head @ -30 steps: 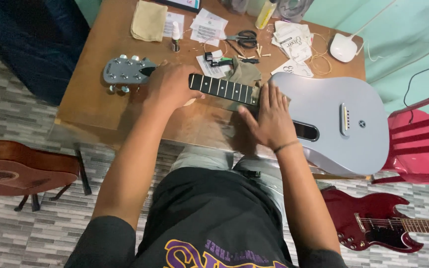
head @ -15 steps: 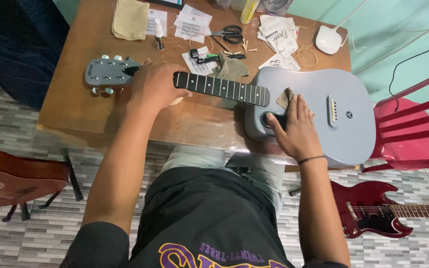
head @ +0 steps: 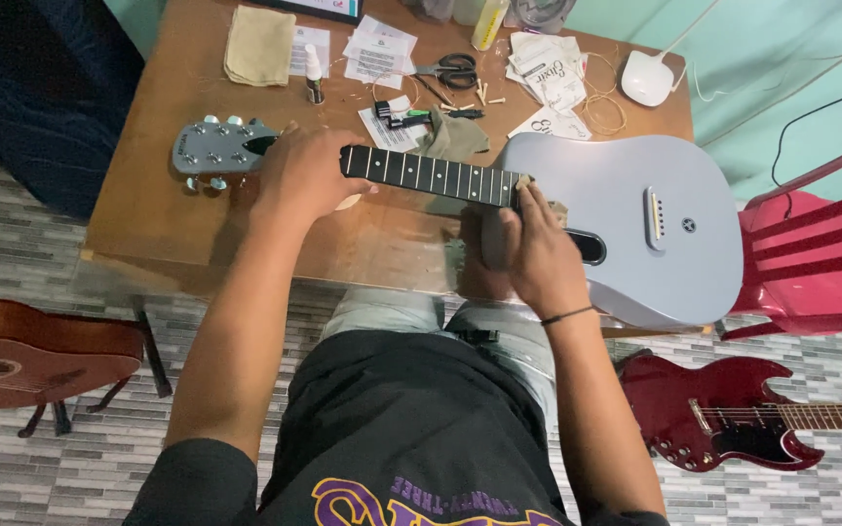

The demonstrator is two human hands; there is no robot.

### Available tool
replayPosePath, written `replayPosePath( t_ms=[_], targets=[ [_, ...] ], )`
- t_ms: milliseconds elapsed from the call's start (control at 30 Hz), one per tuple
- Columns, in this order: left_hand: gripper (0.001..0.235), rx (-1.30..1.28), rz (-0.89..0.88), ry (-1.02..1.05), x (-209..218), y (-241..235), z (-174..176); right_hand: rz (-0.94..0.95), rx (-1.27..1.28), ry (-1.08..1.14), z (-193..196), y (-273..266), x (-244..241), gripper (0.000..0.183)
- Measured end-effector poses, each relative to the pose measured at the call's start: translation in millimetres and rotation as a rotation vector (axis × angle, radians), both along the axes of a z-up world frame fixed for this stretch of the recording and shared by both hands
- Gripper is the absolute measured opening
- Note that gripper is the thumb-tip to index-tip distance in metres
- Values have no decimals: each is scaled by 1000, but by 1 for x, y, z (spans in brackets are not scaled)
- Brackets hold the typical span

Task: The person wipes the body, neck, and headstock of a silver acoustic guitar using a cloth. The guitar is placed on a wooden table with various items nearby, including a calendar, scissors, and cleaning supplies.

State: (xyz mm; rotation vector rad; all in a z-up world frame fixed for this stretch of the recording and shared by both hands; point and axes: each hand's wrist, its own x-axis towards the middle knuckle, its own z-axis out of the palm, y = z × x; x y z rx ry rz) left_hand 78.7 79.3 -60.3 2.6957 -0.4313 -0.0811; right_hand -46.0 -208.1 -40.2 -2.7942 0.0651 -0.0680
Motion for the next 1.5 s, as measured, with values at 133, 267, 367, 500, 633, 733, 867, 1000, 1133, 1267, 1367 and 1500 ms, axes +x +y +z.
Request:
replayPosePath(
  t_ms=[133,267,367,500,633,733,867,1000,1133,1267,1367,1500],
  targets=[
    [60,0,-4,0,-1,-2,0,22,22,-95,-14,-18,9,44],
    [62,-99,3,-6,-6,-2,6,123,28,-156,-19,-13,32,47],
    [61,-170,6,20,-17,-4,23,133,12,-197,-32,-16,49,44],
    [62,-44,16,-29,-6,-1,6,125,11,-310,-56,-36,55,39],
    [61,-22,37,-13,-1,-2,1,16,201,-334,-13,-18,41,38],
    [61,-10,24,-9,-4,-3,5,42,387,-317,3,0,35,32],
    [61,-69,26,-3,-3,-3,0,242,93,-206,-7,9,29,32],
    [58,-11,12,9,-2,-4,4,268,-117,-85,4,26,18,60],
    [59,-60,11,-7,-5,-3,4,280,-240,-71,-3,37,26,75],
    [59,-6,5,9,2,-2,-3,270,-214,-44,0,55,28,77],
    [57,-15,-2,15,3,-1,-5,259,-285,-23,-4,59,5,81],
    [56,-16,-3,-12,3,-2,-10,130,-356,7,-6,43,-10,90]
  ],
)
